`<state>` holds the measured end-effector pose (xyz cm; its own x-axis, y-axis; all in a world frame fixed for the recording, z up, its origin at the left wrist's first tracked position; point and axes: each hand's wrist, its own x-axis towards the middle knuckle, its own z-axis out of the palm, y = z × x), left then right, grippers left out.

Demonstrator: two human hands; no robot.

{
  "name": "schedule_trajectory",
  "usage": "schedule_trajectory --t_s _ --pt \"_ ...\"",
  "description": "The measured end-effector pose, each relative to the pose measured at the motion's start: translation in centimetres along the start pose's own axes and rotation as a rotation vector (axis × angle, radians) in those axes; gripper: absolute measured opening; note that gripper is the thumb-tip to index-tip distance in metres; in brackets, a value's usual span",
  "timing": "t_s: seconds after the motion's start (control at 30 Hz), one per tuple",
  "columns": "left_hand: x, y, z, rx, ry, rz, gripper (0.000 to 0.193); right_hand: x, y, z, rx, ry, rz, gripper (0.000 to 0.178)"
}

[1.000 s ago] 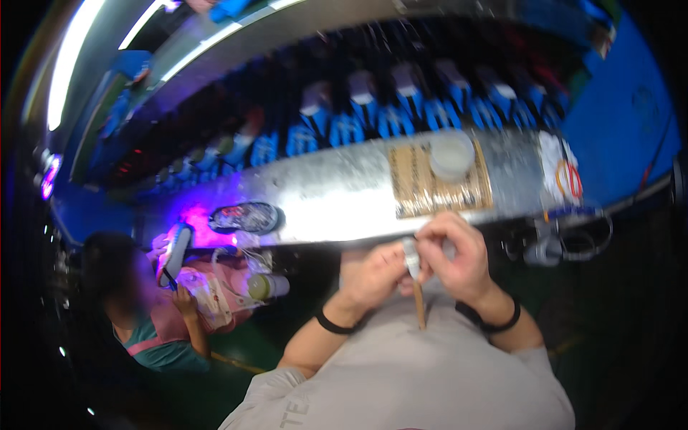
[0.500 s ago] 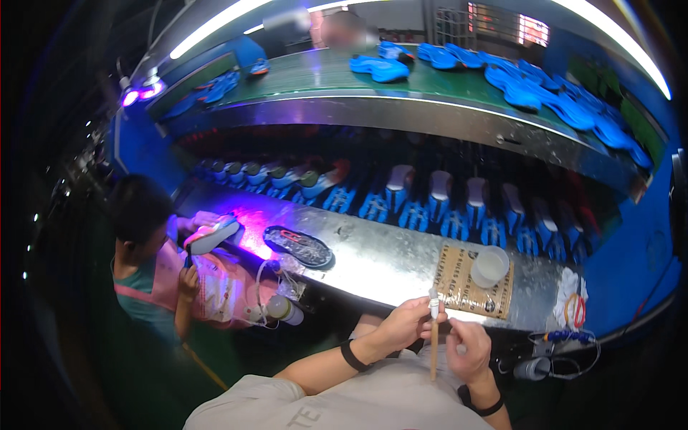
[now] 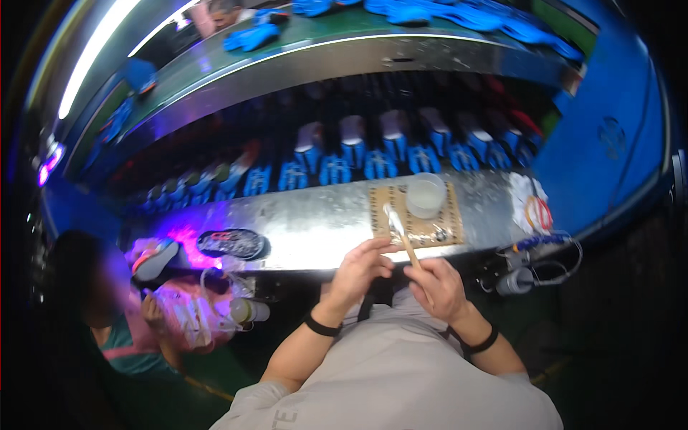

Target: Applying adhesive to shoe soles and placing them on a conveyor in a factory setting.

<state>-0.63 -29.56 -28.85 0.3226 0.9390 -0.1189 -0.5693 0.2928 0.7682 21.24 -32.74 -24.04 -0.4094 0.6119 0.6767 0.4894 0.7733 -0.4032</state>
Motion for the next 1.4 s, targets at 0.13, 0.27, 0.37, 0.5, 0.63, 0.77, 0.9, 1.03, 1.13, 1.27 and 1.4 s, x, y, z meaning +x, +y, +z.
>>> schedule_trajectory --t_s 0.13,0.27,0.37,0.5,0.63,0.77,0.9,1.03,1.13,1.27,1.4 --pt "1.0 -1.4 -3.7 0.446 0.31 0.053 0.025 0.8 3.5 -0.3 -0.155 0.086 0.104 0.036" --pt "1.5 -2.7 -6.4 0.643 0.371 0.198 0.02 2.5 7.9 0.2 -0.282 0.034 0.119 0.045" --pt "1.3 -3.2 -6.9 0.708 0.344 0.234 0.02 2.8 10.4 1.2 -0.375 -0.037 0.129 0.049" --pt "1.1 -3.0 -6.6 0.729 0.335 0.262 0.019 1.5 11.3 1.6 -0.446 -0.071 0.166 0.057" --pt "1.1 -2.9 -6.4 0.763 0.353 0.28 0.017 0.2 10.4 1.1 -0.5 -0.069 0.162 0.063" --pt "1.1 -2.7 -6.5 0.748 0.332 0.368 0.02 -0.4 8.9 -1.6 -0.521 0.051 0.164 0.042" --pt "0.9 -2.6 -6.7 0.751 0.335 0.327 0.026 1.2 6.7 -5.9 -0.499 0.188 0.047 0.016" --pt "0.6 -2.5 -6.7 0.742 0.32 0.416 0.028 6.4 3.5 -12.6 -0.546 0.198 -0.163 0.015" --pt "0.4 -2.4 -6.9 0.799 0.312 0.409 0.029 12.4 0.7 -17.7 -0.604 0.275 -0.372 0.015" --pt "0.4 -2.6 -7.7 0.842 0.309 0.412 0.028 22.0 -2.6 -22.6 -0.603 0.353 -0.48 0.012" --pt "0.9 -3.2 -8.6 0.937 0.373 0.428 0.025 34.6 -5.6 -26.0 -0.605 0.383 -0.631 0.028"
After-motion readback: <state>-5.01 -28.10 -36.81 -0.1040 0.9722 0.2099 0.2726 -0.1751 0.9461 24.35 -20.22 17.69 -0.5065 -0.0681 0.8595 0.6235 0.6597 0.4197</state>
